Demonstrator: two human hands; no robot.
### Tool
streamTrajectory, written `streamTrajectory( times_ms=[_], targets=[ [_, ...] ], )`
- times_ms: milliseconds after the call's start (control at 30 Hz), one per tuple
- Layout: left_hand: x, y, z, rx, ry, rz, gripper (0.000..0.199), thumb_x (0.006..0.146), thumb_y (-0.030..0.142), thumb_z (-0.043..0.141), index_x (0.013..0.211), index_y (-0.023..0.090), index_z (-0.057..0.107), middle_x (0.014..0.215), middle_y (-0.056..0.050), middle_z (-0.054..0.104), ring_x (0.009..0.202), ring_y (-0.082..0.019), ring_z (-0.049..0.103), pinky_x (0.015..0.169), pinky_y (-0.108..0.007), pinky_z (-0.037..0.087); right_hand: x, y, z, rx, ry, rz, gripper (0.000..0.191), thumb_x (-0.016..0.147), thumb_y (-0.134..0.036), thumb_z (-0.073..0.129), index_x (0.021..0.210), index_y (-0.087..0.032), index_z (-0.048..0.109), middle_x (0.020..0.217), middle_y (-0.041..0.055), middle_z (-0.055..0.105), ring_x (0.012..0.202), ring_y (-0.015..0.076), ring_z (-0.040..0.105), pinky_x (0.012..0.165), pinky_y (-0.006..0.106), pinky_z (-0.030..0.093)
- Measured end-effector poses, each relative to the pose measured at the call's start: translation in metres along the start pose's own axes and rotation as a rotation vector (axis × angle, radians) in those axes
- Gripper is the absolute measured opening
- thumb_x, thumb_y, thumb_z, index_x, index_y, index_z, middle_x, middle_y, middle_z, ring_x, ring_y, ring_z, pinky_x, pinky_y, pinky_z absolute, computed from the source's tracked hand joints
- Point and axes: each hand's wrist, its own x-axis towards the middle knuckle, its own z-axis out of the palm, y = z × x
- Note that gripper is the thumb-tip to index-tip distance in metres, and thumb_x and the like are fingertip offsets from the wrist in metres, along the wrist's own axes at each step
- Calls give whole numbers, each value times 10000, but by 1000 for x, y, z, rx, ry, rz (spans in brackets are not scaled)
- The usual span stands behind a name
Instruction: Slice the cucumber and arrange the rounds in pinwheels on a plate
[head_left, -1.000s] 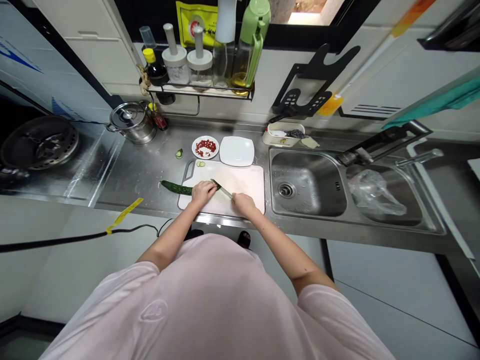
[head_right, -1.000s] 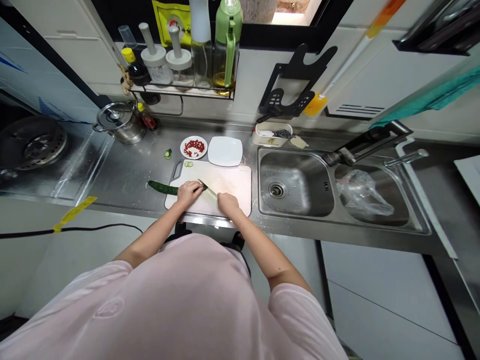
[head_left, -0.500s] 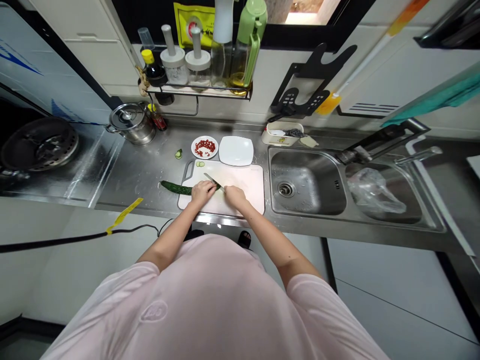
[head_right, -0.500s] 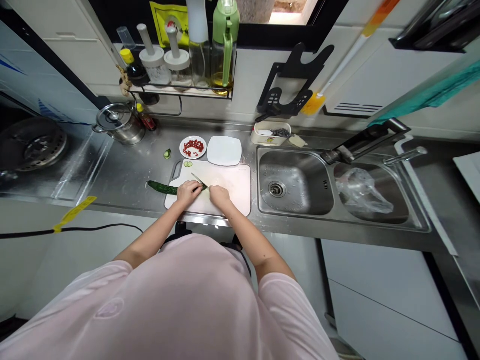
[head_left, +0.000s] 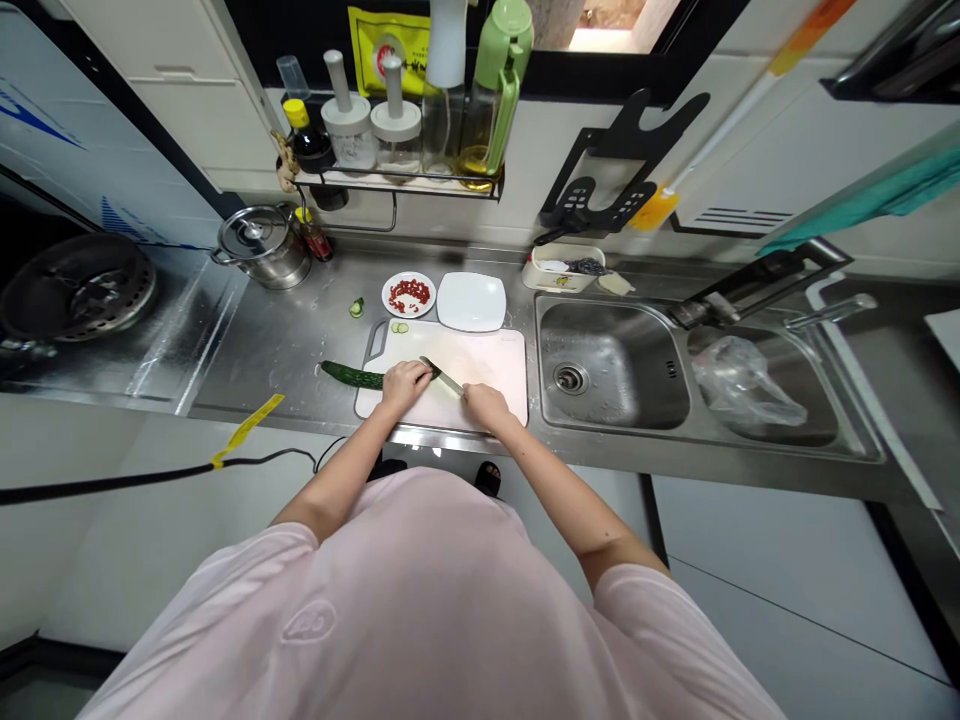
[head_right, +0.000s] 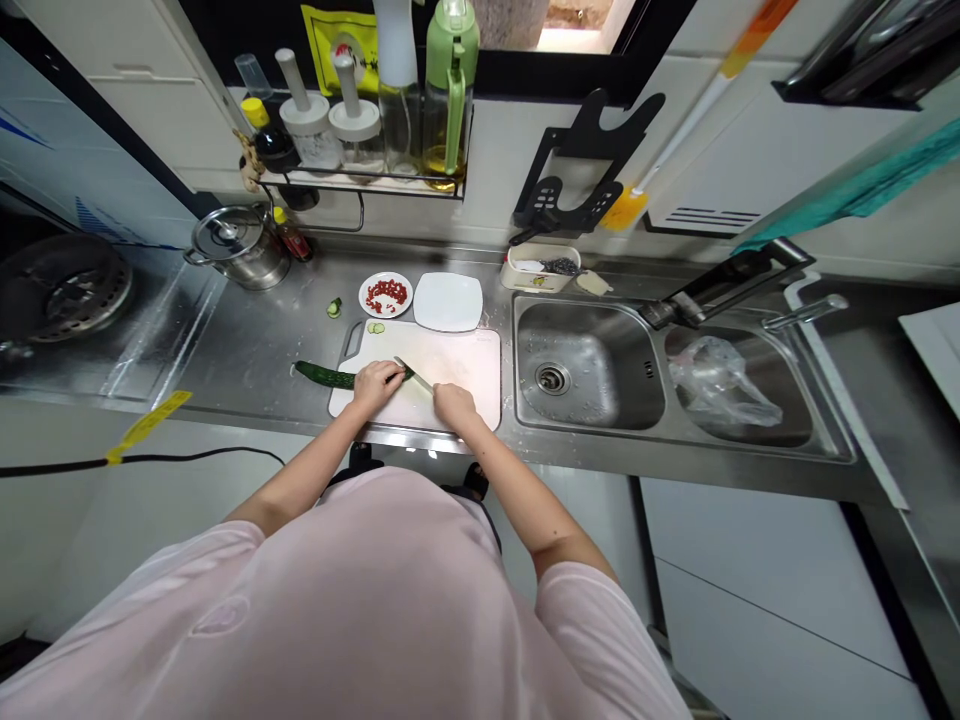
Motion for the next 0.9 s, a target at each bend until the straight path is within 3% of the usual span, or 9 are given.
streamTrajectory(
  times_ms=[300,467,667,733,900],
  targets=[
    [-3,-1,-5,-5,4,-50,248,888,416,530,971,253,698,941,-47,714,891,-204,621,795,-331,424,-23,7,2,-43,112,97,335,963,-287,338,1224,-201,530,1050,117,671,955,223,627,777,293,401],
    [-5,0,-11,-6,24,-130,270,907,412,487,928,232,688,937,-57,702,921,-212,603,821,-329,418,-28,10,4,-70,188,118,295,933,-290,410,1187,-193,527,1038,108,667,924,231,622,740,292,382],
    [1,11,-22,-20,145,-275,306,927,424,430,925,199,637,916,-72,657,913,-207,570,846,-325,412,-26,12,9,-116,290,112,325,923,-317,452,1214,-181,507,1033,118,651,908,233,591,734,295,340],
    [6,18,-26,-30,129,-248,307,920,427,442,988,199,636,982,-81,645,965,-212,554,887,-333,401,-25,13,11,-127,324,105,363,913,-324,482,1244,-177,495,1015,117,648,905,236,580,731,298,326],
    [21,37,-35,-31,-38,-96,356,872,462,521,1146,263,632,1186,-69,594,1136,-238,480,1038,-402,309,-26,13,14,-157,386,61,425,901,-324,521,1296,-174,478,979,114,636,891,234,555,731,305,294]
  ],
)
